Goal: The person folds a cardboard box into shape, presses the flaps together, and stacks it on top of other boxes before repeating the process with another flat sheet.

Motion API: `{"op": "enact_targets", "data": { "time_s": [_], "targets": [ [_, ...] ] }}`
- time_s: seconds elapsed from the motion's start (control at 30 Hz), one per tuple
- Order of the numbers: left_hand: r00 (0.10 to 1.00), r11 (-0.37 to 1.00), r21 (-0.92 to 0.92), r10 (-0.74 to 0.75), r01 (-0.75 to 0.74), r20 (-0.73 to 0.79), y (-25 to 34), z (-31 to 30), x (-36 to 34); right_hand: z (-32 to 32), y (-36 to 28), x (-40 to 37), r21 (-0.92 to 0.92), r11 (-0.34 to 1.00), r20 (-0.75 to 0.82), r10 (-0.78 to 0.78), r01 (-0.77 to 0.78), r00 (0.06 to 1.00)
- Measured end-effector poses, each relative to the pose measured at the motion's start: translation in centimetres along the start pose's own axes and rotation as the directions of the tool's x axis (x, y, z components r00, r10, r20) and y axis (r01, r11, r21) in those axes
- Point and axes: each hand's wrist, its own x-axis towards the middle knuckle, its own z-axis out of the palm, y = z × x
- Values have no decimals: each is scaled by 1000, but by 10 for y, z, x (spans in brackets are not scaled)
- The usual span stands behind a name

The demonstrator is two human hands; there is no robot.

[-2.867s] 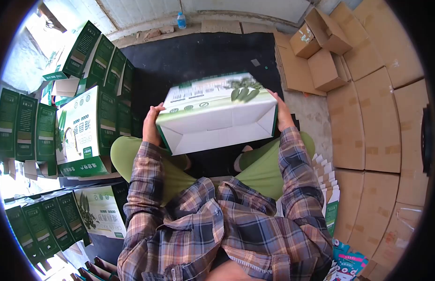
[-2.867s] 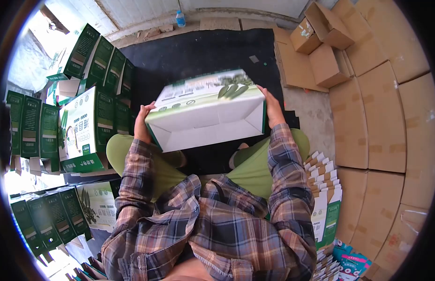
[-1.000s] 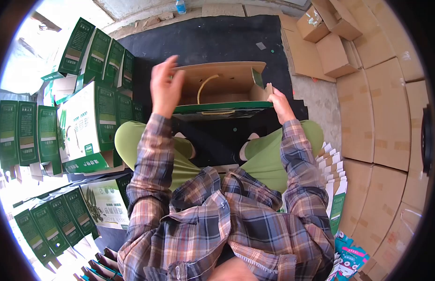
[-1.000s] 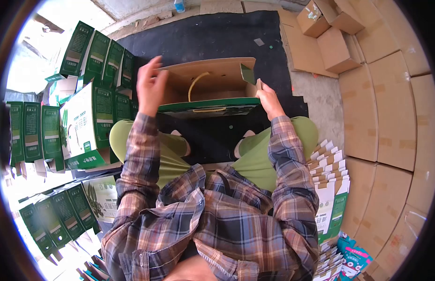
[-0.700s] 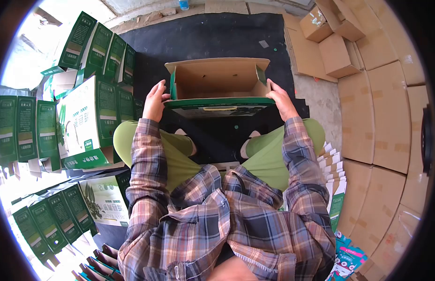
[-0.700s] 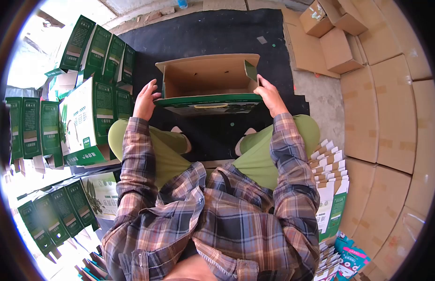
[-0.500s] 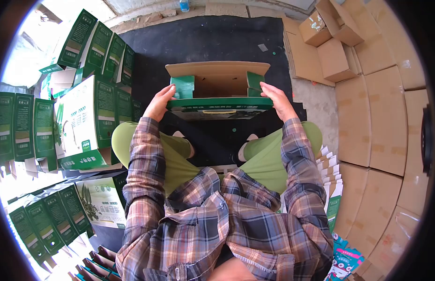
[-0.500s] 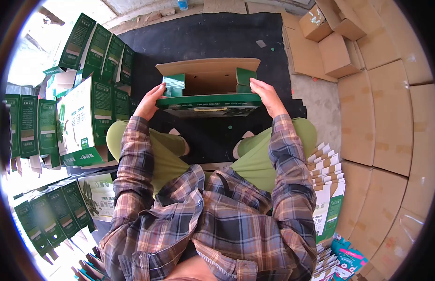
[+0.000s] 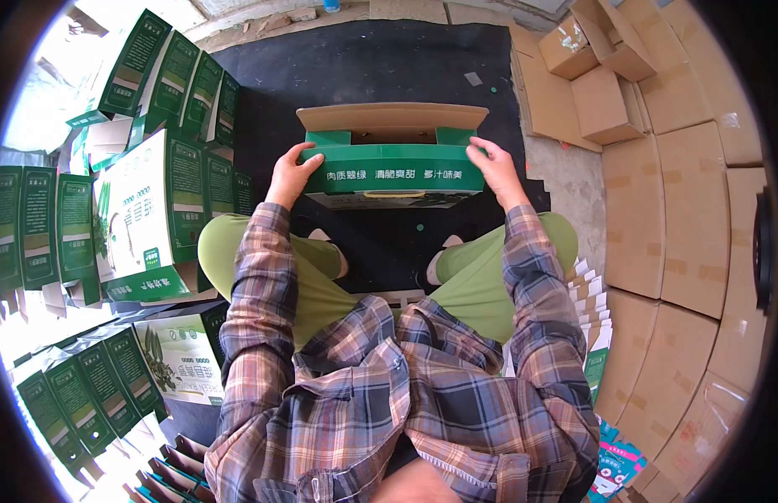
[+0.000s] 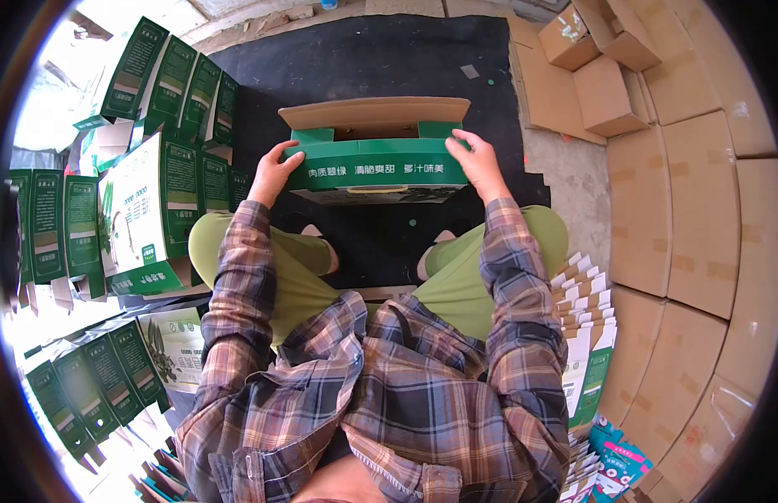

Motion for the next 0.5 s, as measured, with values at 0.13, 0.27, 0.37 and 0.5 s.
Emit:
{"op": "enact_targets", "data": {
  "time_s": [0.13, 0.27, 0.37, 0.5],
  "targets": [
    [868, 717, 672, 440, -185, -231, -13, 20, 2, 16, -4, -20, -765, 571, 63, -397, 300, 916],
    [795, 467, 786, 605, -404, 49, -8, 36, -5, 32, -11, -35, -839, 403, 202, -393, 366, 897],
    [810, 390, 818, 567, -424, 150, 7, 53, -28, 37, -10, -34, -847, 384, 212, -391, 368, 896],
    [850, 371, 846, 502, -382, 163, 13, 55, -29, 37, -15, -32, -830, 401, 247, -360, 389, 899]
  ]
}}
